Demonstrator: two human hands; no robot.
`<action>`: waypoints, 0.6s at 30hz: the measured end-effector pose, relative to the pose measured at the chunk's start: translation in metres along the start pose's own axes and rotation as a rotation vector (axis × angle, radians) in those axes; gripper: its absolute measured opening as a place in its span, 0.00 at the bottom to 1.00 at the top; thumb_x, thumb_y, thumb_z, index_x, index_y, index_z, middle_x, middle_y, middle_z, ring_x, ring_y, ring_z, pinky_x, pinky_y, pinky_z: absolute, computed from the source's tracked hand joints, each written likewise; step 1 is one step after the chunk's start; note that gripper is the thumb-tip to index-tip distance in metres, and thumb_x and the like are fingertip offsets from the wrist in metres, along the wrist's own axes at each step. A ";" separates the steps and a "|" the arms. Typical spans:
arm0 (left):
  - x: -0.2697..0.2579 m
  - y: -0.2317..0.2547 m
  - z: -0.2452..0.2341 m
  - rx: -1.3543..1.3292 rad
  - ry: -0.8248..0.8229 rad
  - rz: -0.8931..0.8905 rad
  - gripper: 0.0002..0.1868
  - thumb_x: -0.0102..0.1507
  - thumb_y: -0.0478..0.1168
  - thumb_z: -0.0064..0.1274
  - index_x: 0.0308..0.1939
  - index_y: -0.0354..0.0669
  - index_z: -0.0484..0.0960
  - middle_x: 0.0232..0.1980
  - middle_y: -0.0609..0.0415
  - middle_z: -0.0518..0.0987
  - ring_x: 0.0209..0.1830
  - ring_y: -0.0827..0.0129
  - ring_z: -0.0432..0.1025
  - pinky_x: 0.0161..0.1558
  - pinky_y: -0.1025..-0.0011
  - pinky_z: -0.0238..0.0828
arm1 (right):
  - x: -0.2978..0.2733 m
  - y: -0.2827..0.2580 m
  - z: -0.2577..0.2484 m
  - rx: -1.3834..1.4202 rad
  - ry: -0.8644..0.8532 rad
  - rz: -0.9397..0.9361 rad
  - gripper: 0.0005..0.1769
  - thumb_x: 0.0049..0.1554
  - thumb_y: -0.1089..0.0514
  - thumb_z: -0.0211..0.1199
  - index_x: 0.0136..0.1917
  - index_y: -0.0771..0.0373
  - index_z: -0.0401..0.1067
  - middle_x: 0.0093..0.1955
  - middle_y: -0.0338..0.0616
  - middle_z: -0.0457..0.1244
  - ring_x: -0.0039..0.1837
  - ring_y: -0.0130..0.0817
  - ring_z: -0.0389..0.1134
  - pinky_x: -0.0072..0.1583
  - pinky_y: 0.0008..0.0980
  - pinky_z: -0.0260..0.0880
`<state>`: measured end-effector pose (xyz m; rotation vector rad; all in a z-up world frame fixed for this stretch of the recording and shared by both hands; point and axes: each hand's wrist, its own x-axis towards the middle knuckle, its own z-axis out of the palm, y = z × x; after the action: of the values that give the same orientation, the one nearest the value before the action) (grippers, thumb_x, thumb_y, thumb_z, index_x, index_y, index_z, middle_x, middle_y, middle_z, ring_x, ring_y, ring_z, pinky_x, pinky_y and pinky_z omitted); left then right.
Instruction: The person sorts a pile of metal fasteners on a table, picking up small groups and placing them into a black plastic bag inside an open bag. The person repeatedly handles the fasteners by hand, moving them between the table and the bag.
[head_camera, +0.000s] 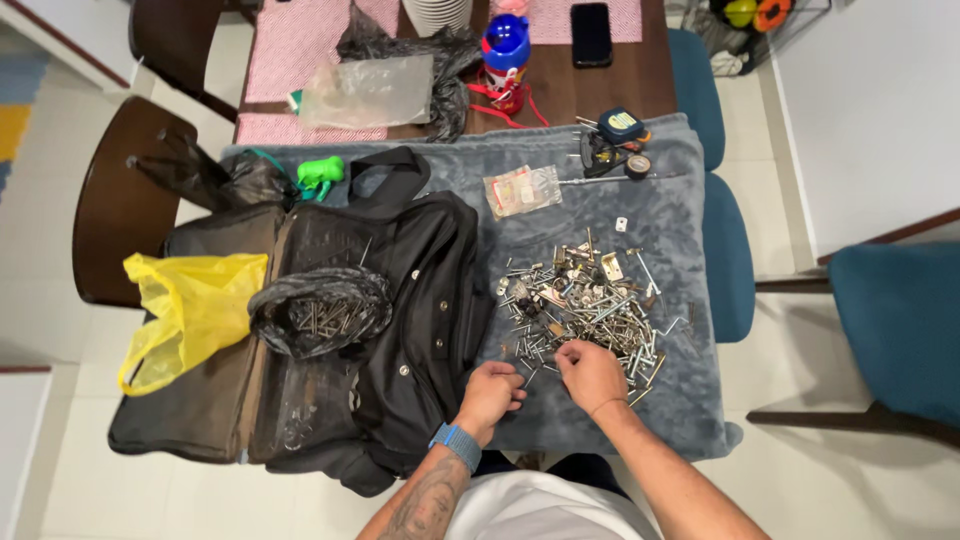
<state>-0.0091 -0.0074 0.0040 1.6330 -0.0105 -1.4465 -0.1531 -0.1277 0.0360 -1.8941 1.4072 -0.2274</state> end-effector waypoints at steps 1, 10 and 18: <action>0.002 -0.001 0.001 -0.006 0.000 0.000 0.18 0.60 0.35 0.55 0.54 0.34 0.76 0.42 0.50 0.81 0.35 0.68 0.77 0.37 0.70 0.76 | -0.001 0.000 -0.003 -0.026 0.007 0.000 0.07 0.52 0.54 0.69 0.44 0.57 0.80 0.40 0.42 0.72 0.43 0.43 0.74 0.47 0.39 0.74; 0.004 -0.010 0.008 -0.052 -0.013 0.013 0.15 0.60 0.34 0.56 0.50 0.35 0.77 0.39 0.51 0.81 0.33 0.67 0.78 0.34 0.70 0.75 | 0.017 -0.020 0.004 -0.296 0.071 -0.605 0.15 0.48 0.61 0.68 0.50 0.60 0.78 0.46 0.45 0.66 0.52 0.47 0.67 0.54 0.42 0.68; -0.002 -0.012 -0.005 -0.100 -0.007 0.020 0.14 0.59 0.35 0.58 0.48 0.37 0.78 0.39 0.52 0.82 0.34 0.68 0.78 0.34 0.70 0.75 | 0.040 -0.018 0.010 -0.262 -0.056 -0.448 0.04 0.53 0.58 0.68 0.44 0.56 0.78 0.48 0.42 0.68 0.55 0.44 0.69 0.57 0.40 0.70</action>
<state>-0.0124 0.0038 -0.0028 1.5426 0.0407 -1.4152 -0.1191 -0.1563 0.0293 -2.4027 0.9975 -0.2095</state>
